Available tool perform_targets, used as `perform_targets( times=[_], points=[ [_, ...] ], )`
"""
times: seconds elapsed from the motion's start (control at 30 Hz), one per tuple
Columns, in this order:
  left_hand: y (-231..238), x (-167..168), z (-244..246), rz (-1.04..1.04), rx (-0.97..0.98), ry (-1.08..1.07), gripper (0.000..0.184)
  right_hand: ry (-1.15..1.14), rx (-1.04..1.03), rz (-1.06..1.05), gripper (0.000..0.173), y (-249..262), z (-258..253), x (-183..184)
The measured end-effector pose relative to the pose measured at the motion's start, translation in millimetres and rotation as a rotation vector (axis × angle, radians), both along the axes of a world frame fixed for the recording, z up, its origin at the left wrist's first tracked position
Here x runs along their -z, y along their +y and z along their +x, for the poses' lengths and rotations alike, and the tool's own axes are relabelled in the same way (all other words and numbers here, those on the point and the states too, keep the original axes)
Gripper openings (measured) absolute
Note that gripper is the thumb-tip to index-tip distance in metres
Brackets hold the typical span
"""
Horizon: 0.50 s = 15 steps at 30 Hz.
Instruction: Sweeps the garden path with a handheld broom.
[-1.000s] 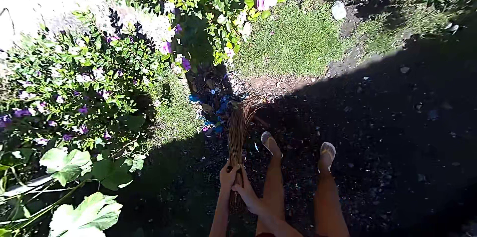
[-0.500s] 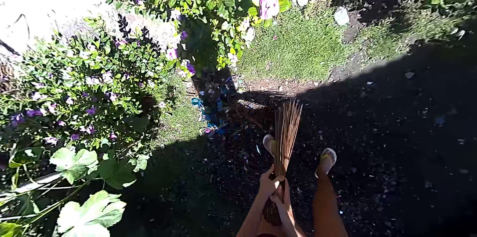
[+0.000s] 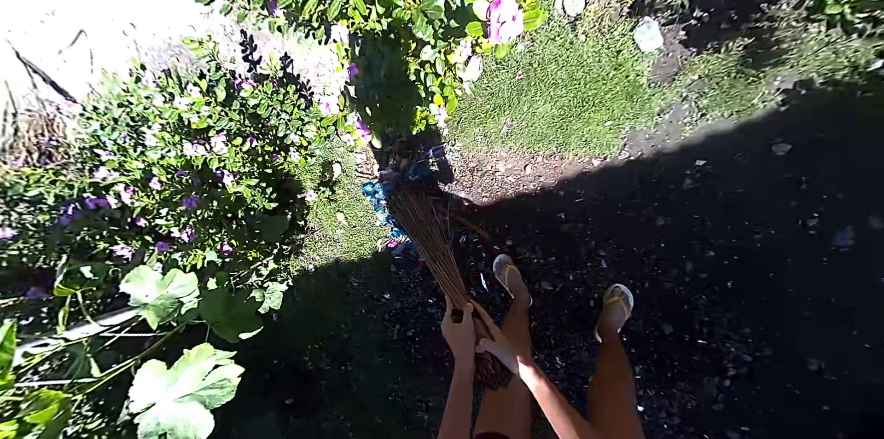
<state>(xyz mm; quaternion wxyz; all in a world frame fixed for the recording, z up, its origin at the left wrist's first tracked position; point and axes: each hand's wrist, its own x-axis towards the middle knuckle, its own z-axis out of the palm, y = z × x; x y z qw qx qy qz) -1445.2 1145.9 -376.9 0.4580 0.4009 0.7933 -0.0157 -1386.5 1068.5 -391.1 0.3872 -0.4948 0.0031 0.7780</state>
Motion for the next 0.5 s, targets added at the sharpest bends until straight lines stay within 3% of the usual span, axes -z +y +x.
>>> perform_targets(
  times=[0.13,0.2,0.27,0.33,0.4,0.5],
  points=[
    [-50,-32,28,-0.153,0.103,-0.172,0.063,-0.128,0.096,-0.173,0.101,-58,27,-58],
    [-67,-19,30,-0.324,0.214,-0.313,0.069,-0.242,0.151,-0.253,0.105,-73,34,-69],
    [-65,15,34,-0.407,0.273,-0.351,0.068,-0.313,0.199,-0.314,0.101,-65,36,-54],
    [-38,35,37,-0.386,0.195,-0.305,0.06,-0.307,0.185,-0.303,0.095,-40,29,-22],
    [0,44,22,-0.269,0.123,-0.211,0.055,-0.242,0.116,-0.244,0.089,0,17,0],
    [44,40,-10,-0.087,0.016,-0.115,0.053,-0.091,0.032,-0.071,0.096,51,-6,16]
  ],
)
